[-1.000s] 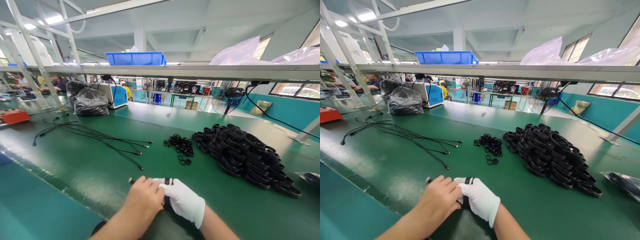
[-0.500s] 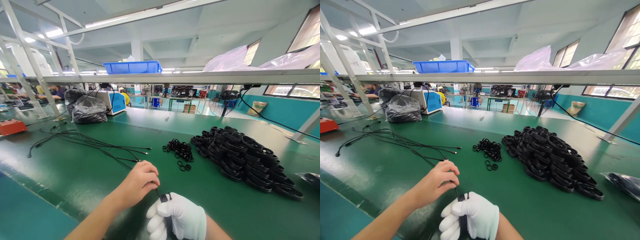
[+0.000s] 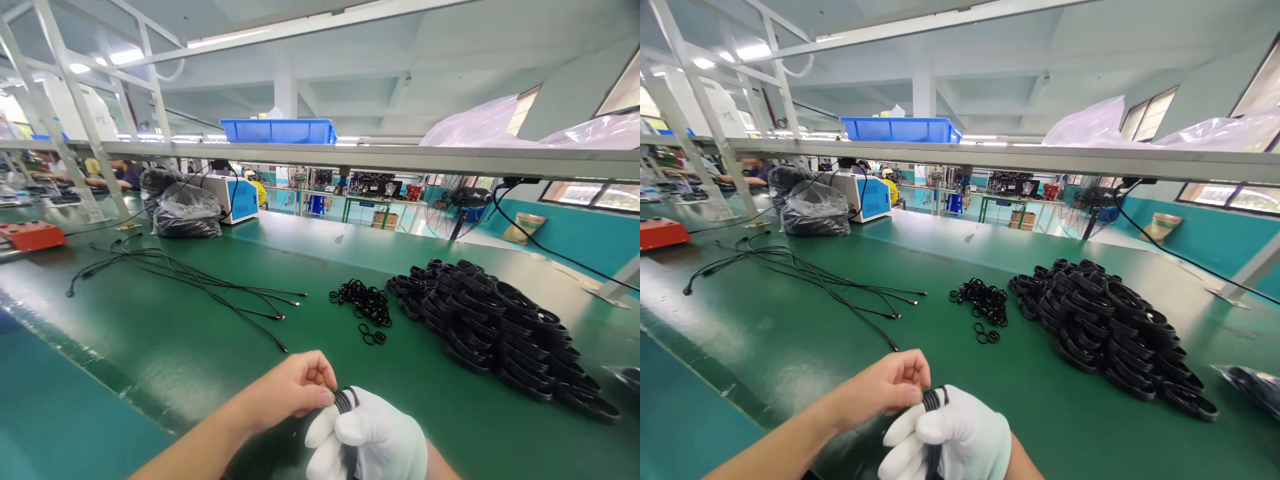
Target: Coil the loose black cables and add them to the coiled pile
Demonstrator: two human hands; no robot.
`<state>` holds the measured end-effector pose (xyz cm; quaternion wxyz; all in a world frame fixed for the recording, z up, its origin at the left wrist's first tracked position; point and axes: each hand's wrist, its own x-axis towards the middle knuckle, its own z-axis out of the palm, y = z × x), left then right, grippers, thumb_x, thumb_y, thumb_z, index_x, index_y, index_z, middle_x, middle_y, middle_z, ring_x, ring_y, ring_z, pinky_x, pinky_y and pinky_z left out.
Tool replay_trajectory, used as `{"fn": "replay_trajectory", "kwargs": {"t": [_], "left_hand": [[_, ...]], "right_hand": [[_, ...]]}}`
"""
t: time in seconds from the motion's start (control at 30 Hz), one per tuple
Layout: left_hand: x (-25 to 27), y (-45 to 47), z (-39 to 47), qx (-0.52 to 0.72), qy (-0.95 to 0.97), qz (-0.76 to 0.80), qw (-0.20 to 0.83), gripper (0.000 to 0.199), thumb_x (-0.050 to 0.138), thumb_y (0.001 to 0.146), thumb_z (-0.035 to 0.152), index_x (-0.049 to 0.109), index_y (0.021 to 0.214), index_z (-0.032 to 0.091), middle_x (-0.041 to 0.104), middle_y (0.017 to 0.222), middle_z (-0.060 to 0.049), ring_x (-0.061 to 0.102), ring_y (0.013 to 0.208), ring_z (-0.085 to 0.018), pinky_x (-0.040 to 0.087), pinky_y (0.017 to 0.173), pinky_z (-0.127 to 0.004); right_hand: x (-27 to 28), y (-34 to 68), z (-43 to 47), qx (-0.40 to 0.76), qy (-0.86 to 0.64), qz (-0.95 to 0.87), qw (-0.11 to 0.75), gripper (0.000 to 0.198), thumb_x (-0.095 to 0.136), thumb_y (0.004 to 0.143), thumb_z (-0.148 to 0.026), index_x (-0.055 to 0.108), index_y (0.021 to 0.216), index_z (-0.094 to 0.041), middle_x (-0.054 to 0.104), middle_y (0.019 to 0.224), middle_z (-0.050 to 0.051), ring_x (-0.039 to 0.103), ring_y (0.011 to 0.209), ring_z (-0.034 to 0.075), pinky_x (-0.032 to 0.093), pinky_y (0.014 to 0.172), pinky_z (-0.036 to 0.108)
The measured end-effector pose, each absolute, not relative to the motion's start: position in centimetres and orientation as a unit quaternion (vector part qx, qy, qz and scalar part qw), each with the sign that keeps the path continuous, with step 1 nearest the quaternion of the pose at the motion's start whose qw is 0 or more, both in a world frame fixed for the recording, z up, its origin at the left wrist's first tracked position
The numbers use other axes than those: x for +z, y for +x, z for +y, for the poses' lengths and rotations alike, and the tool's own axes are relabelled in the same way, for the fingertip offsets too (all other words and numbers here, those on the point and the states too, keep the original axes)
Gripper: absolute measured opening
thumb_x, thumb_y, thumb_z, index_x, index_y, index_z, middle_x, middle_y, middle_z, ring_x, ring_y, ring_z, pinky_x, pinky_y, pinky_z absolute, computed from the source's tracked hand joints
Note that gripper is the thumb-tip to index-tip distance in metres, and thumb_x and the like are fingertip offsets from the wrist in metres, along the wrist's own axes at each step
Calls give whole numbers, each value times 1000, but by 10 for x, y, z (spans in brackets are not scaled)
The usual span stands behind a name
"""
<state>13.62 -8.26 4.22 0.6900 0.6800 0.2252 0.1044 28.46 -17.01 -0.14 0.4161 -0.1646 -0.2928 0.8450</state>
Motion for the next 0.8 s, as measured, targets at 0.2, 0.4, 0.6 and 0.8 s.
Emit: {"fn": "replay_trajectory", "kwargs": {"t": [0.2,0.4,0.6,0.8], "left_hand": [[8,157,-102,220,518,178,807,32,71,67,38,49,76,17,37,54,10,19,41,-3,12,37,-18],[17,161,-110,261,579,187,750,25,63,76,38,53,83,16,42,57,8,30,43,-4,21,41,-17],[47,150,-132,262,701,260,610,12,59,75,18,51,83,16,48,70,4,42,63,-9,38,61,-21],[31,155,-145,335,723,266,543,5,52,77,22,50,76,17,50,70,0,47,59,-12,41,55,-22]], "right_hand": [[-11,287,-169,821,-187,-324,432,40,74,56,-39,66,75,-5,69,64,12,65,59,20,50,53,28],[-14,297,-169,753,-270,-383,463,47,71,53,-54,65,63,-8,57,47,2,52,42,10,39,44,20],[0,316,-175,725,-335,-489,350,40,60,76,-50,63,83,-10,61,71,1,57,63,12,47,62,26],[35,328,-189,744,-342,-514,253,33,51,87,-34,51,114,-15,55,113,8,57,96,19,49,80,39]]}}
